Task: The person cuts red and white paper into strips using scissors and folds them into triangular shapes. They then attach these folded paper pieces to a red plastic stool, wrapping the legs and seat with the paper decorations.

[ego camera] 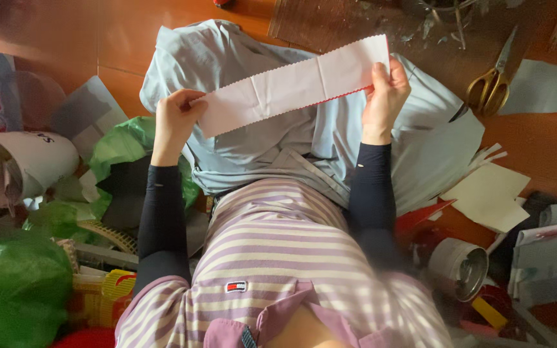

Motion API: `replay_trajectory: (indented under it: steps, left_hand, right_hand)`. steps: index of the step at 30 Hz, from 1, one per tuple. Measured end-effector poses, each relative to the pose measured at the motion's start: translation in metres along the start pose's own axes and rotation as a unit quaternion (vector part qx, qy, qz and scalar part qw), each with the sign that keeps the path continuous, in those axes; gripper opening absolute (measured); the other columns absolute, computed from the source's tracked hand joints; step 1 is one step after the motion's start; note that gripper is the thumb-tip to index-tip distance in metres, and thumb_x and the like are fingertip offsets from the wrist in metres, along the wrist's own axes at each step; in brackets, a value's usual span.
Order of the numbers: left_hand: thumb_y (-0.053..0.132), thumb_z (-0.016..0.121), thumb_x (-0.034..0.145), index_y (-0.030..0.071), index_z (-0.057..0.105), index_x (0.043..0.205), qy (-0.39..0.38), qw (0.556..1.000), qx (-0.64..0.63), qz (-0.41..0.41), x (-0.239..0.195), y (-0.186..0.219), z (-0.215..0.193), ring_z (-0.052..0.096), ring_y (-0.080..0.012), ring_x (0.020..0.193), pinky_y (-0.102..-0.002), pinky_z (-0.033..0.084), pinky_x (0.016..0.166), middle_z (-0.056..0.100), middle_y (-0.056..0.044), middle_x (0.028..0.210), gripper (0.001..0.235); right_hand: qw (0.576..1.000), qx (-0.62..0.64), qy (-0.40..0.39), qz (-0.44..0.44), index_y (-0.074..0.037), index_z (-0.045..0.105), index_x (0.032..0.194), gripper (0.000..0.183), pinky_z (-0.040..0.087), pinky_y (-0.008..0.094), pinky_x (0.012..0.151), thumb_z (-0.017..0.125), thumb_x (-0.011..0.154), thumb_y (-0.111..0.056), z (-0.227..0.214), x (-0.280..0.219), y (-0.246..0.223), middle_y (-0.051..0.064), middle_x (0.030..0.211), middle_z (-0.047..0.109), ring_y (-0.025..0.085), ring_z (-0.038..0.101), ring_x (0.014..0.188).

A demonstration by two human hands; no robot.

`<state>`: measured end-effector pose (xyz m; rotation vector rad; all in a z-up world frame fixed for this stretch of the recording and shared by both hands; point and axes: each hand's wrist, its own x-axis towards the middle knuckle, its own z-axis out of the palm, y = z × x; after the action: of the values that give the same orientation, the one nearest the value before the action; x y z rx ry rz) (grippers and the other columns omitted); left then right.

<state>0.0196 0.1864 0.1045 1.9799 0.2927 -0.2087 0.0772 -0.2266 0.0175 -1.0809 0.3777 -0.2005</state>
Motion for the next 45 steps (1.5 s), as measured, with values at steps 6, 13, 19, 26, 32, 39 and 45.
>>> replay_trajectory:
  steps: [6, 13, 19, 26, 32, 39, 45]
  left_hand:
    - [0.008, 0.082, 0.080, 0.000, 0.075, 0.113, -0.091, 0.951, 0.274, 0.108, 0.006, 0.026, 0.004, 0.067, -0.0322, 0.099, -0.040, 0.053, 0.087, 0.072, -0.017, 0.102, 0.035]
    - [0.027, 0.090, 0.082, 0.004, 0.040, 0.156, -0.251, 0.914, 0.167, 0.272, 0.098, 0.030, 0.121, 0.037, -0.0387, 0.149, -0.043, 0.034, 0.120, 0.044, -0.022, 0.158, 0.092]
    - [0.027, 0.090, 0.079, 0.000, 0.056, 0.139, -0.452, 0.840, 0.115, 0.278, 0.148, 0.029, 0.230, 0.054, -0.0350, 0.127, -0.043, 0.043, 0.106, 0.060, -0.023, 0.136, 0.075]
    - [0.017, 0.075, 0.091, 0.000, 0.071, 0.111, -0.525, 0.850, -0.005, 0.045, 0.130, 0.037, 0.231, 0.063, -0.0057, 0.079, -0.025, 0.053, 0.072, 0.073, -0.002, 0.087, 0.027]
    - [0.007, 0.073, 0.093, -0.003, 0.070, 0.107, -0.468, 0.878, -0.086, -0.046, 0.113, 0.044, 0.241, 0.063, -0.0045, 0.084, -0.024, 0.053, 0.075, 0.071, -0.001, 0.092, 0.017]
    - [0.004, 0.073, 0.094, -0.002, 0.067, 0.113, -0.436, 0.889, -0.121, -0.072, 0.103, 0.050, 0.232, 0.061, -0.0030, 0.086, -0.021, 0.050, 0.077, 0.067, 0.002, 0.093, 0.021]
    - [0.002, 0.069, 0.094, 0.002, 0.051, 0.117, -0.354, 0.920, -0.156, -0.063, 0.091, 0.070, 0.213, 0.059, -0.0035, 0.076, -0.021, 0.048, 0.066, 0.063, 0.003, 0.082, 0.029]
  right_hand:
    - [0.993, -0.089, -0.050, -0.052, 0.003, 0.069, 0.117, 0.015, 0.056, 0.027, 0.074, 0.069, 0.105, -0.007, -0.004, -0.009, -0.031, 0.005, 0.102, 0.073, 0.011, 0.066, 0.084]
    - [0.995, -0.068, -0.070, -0.007, -0.001, 0.069, 0.121, 0.021, 0.054, 0.027, 0.080, 0.073, 0.103, -0.011, 0.002, -0.017, -0.066, 0.002, 0.108, 0.073, 0.010, 0.065, 0.091]
    - [0.994, -0.094, -0.050, -0.016, 0.000, 0.068, 0.122, 0.021, 0.056, 0.027, 0.090, 0.073, 0.103, -0.009, -0.016, -0.025, -0.095, 0.004, 0.111, 0.075, 0.011, 0.068, 0.097]
    - [0.980, -0.194, 0.022, -0.038, 0.002, 0.067, 0.122, 0.019, 0.054, 0.024, 0.084, 0.070, 0.103, 0.000, -0.103, 0.007, -0.146, 0.006, 0.112, 0.075, 0.010, 0.067, 0.093]
    - [0.963, -0.264, 0.042, -0.005, 0.003, 0.063, 0.128, 0.031, 0.061, 0.033, 0.084, 0.073, 0.099, 0.002, -0.222, 0.074, -0.124, 0.014, 0.110, 0.074, 0.020, 0.073, 0.094]
    - [0.689, -0.715, 0.009, -0.119, -0.003, 0.044, 0.154, 0.083, 0.059, 0.047, 0.086, 0.086, 0.083, 0.000, -0.363, 0.114, -0.048, 0.029, 0.119, 0.064, 0.038, 0.069, 0.101]
    - [0.745, -0.667, 0.006, -0.009, -0.005, 0.032, 0.160, 0.083, 0.057, 0.045, 0.099, 0.068, 0.086, 0.005, -0.368, 0.113, -0.068, 0.021, 0.131, 0.065, 0.034, 0.070, 0.116]
